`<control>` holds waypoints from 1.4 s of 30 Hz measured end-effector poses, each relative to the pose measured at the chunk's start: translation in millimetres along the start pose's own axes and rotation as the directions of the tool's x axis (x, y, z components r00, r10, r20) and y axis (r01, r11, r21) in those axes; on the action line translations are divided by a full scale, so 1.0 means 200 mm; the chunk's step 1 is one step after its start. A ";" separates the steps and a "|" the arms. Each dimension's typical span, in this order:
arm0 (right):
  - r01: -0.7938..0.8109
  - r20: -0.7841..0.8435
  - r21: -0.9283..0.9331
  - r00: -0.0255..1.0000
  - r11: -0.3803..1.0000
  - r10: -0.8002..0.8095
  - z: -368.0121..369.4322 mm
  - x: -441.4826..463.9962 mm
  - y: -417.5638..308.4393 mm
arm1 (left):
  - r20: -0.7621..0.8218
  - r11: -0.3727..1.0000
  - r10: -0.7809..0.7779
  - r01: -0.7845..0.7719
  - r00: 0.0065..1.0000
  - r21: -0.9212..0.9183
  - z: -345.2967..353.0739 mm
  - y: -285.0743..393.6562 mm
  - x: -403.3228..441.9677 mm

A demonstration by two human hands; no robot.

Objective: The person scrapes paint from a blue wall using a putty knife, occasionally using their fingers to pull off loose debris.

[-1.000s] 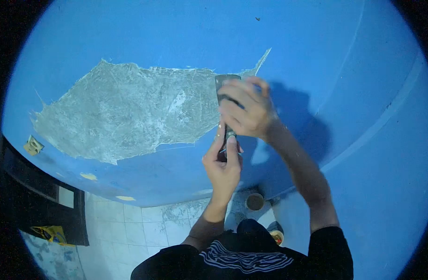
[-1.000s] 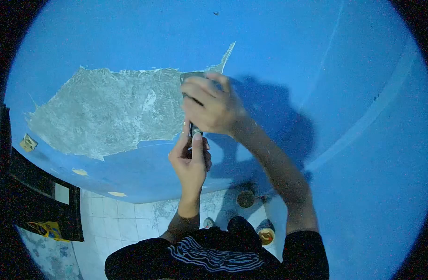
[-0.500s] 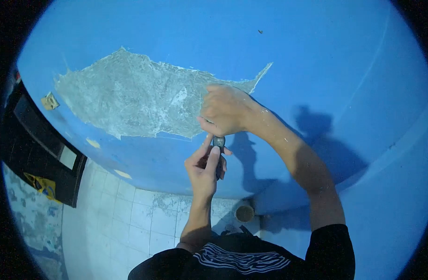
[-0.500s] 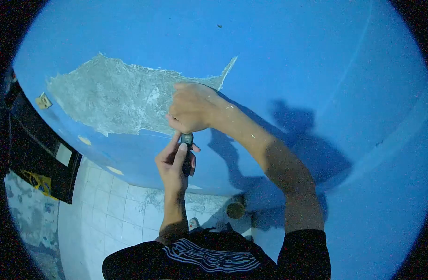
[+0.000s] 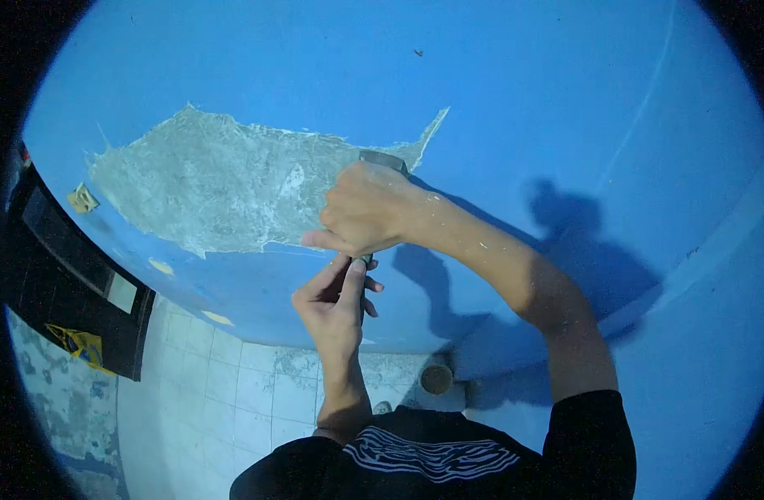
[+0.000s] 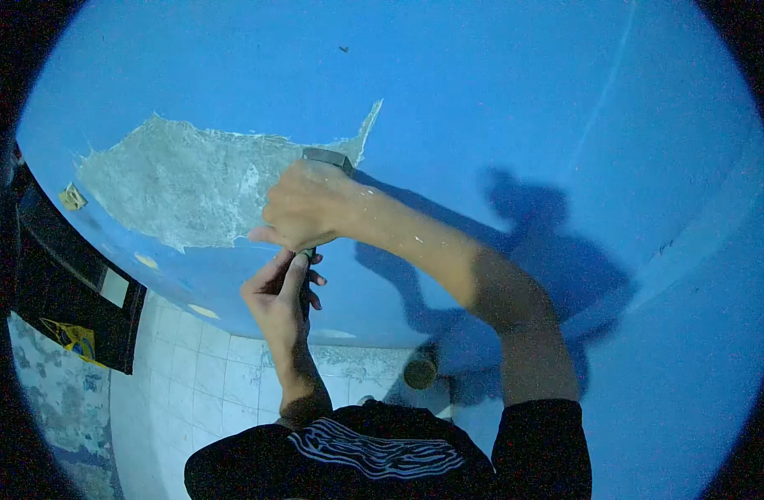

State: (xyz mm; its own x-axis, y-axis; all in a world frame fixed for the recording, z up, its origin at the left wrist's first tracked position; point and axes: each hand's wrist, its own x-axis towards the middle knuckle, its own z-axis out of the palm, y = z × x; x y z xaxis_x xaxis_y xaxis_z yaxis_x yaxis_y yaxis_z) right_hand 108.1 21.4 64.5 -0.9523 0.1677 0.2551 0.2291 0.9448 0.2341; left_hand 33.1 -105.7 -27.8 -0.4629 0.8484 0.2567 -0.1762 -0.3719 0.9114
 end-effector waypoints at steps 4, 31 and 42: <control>0.005 -0.012 0.025 1.000 1.000 -0.004 -0.01 0.02 0.00 | 0.001 1.000 -0.009 0.009 1.000 0.013 -0.01 0.06 0.00; 0.103 -0.013 -0.098 0.994 0.990 -0.105 0.05 -0.01 0.08 | -0.075 0.977 0.030 -0.045 0.997 -0.209 0.09 -0.14 -0.01; 0.030 -0.101 -0.123 0.994 0.992 -0.043 0.04 -0.01 0.05 | 0.029 0.985 0.105 -0.100 0.994 -0.138 0.02 -0.15 0.05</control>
State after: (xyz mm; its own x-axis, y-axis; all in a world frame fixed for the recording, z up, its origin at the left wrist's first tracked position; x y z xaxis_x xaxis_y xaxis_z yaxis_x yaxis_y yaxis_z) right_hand 109.8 32.5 59.3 -0.9359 0.0978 0.3384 0.2233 0.9078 0.3551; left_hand 37.9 -83.7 -51.4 -0.4531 0.8155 0.3602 -0.2473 -0.5031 0.8281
